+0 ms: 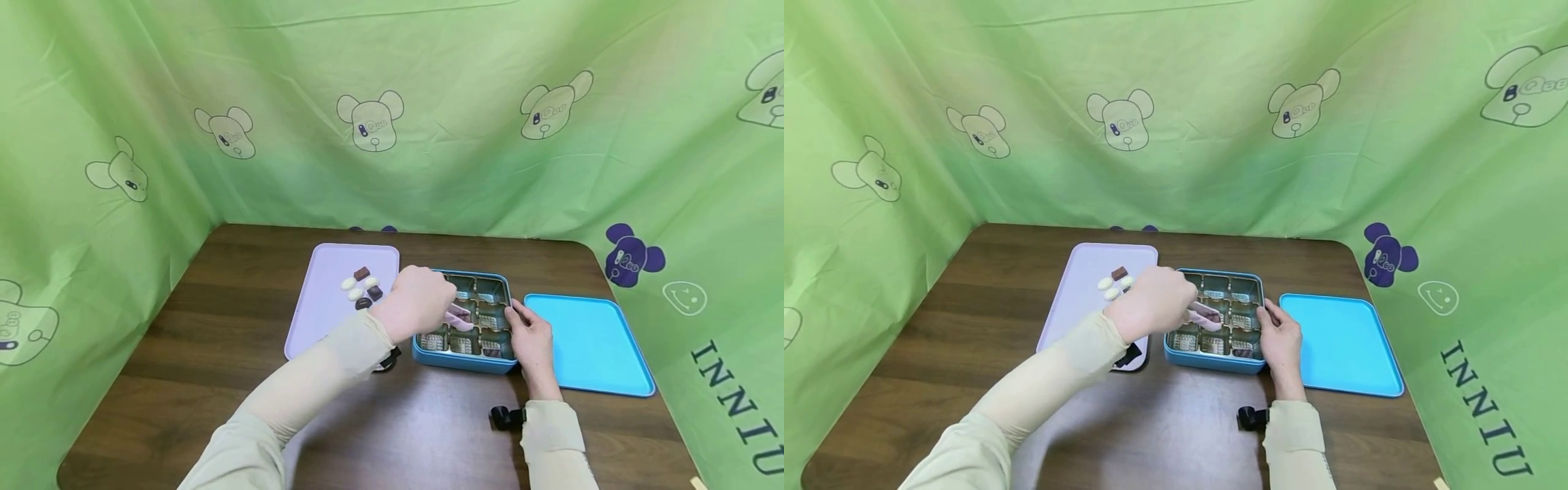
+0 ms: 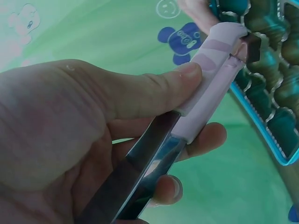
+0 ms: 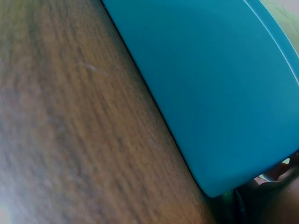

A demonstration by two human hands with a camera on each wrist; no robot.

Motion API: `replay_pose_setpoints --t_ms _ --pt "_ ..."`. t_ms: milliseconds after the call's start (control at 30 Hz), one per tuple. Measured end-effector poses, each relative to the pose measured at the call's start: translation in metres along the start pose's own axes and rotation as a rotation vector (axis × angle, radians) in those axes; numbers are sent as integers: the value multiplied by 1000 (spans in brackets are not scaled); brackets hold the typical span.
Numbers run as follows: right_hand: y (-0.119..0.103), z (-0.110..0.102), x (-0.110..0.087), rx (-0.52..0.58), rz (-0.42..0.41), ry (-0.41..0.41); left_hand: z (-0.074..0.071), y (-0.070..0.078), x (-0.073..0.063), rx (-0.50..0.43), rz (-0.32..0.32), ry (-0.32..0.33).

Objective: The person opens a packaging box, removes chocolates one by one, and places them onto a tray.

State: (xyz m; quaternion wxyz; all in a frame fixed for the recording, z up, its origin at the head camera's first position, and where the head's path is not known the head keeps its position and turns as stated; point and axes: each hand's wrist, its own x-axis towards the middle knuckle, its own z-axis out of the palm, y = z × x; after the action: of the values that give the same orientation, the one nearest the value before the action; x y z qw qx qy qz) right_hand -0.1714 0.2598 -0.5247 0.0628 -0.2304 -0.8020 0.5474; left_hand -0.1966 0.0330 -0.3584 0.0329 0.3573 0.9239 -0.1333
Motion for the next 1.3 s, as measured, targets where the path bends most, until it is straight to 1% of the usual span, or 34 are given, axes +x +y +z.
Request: replay_pose_setpoints --t_ms 167,300,567,633,700,800,867,967,1033,1167,1300 --pt "-1 0 -1 -2 6 -2 -9 -11 -9 -32 -11 26" --pt "-2 -1 -1 4 16 -4 -12 -22 -16 -62 -41 35" --pt "-2 -2 -1 10 18 -9 -10 -47 -26 -146 -122 39" --pt "-2 -2 -1 10 21 -13 -9 -54 -30 -139 -137 51" --pt "-2 -1 -1 10 23 -13 -8 -61 -34 -138 -143 78" --pt "-2 -1 -1 6 22 -16 -6 -71 -39 -140 -155 95" --pt "-2 -2 -1 1 17 -14 -4 -78 -42 -165 -165 83" --pt "-2 -2 -1 4 15 -10 1 -86 -45 -190 -196 43" --pt "-2 -2 0 4 17 -6 6 -92 -47 -195 -218 23" --pt "-2 -2 0 8 23 -5 17 -103 -49 -185 -252 8" --pt "-4 -1 -1 13 27 -12 27 -115 -52 -217 -300 -24"
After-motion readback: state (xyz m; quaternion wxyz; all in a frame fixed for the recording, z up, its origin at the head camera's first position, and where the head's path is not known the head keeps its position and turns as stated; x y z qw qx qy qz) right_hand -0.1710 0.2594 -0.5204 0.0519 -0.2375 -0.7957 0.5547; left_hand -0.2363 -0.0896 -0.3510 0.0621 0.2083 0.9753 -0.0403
